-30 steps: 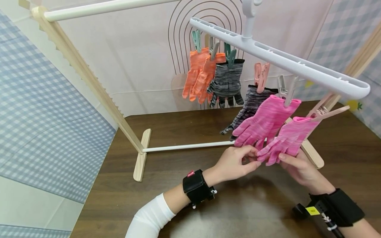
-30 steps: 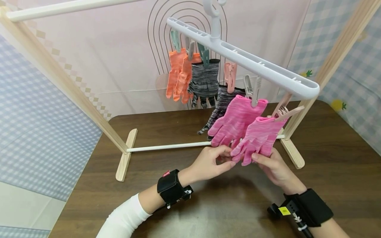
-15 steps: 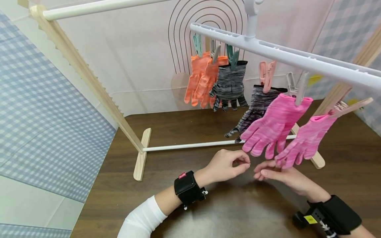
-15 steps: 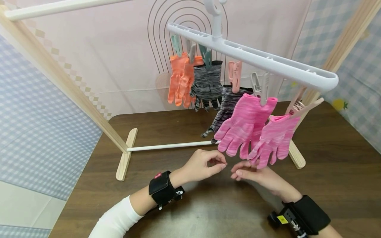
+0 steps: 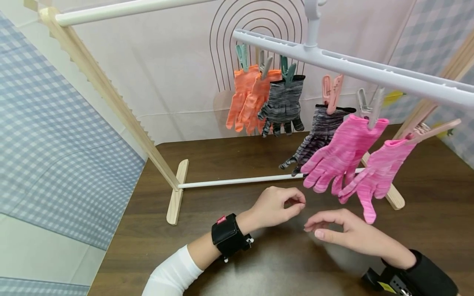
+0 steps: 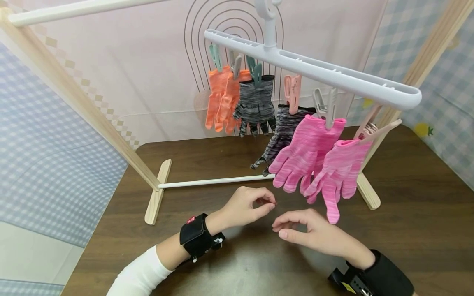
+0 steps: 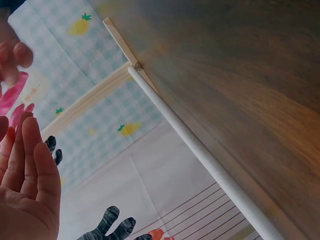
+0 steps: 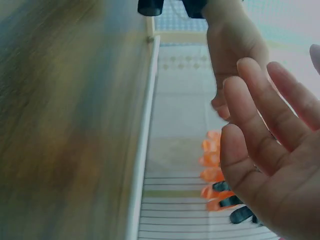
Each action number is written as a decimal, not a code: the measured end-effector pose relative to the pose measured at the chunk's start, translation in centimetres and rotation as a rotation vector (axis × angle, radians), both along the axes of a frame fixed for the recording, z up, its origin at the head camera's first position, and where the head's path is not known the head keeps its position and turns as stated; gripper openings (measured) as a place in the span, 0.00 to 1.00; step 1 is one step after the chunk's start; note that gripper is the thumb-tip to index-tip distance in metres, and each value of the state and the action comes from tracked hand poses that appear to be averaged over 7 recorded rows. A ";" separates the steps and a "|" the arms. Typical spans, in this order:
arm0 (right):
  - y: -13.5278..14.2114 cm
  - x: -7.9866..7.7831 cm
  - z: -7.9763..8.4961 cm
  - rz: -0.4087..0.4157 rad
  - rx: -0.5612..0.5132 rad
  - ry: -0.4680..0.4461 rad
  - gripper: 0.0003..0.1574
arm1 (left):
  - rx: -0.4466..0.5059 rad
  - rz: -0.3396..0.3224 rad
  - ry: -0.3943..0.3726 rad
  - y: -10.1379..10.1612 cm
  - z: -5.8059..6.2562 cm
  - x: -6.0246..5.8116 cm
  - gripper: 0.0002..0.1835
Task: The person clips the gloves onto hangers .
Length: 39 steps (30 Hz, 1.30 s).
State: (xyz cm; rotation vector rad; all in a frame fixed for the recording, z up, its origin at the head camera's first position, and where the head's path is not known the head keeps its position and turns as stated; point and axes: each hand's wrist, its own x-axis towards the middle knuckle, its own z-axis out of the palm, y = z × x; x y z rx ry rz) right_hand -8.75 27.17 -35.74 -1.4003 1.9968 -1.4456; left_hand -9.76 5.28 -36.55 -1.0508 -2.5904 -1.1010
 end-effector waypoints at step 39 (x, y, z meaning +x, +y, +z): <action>4.2 -1.7 3.8 -0.382 -0.441 -0.032 0.35 | -0.103 0.053 0.053 -1.9 -0.6 0.6 0.02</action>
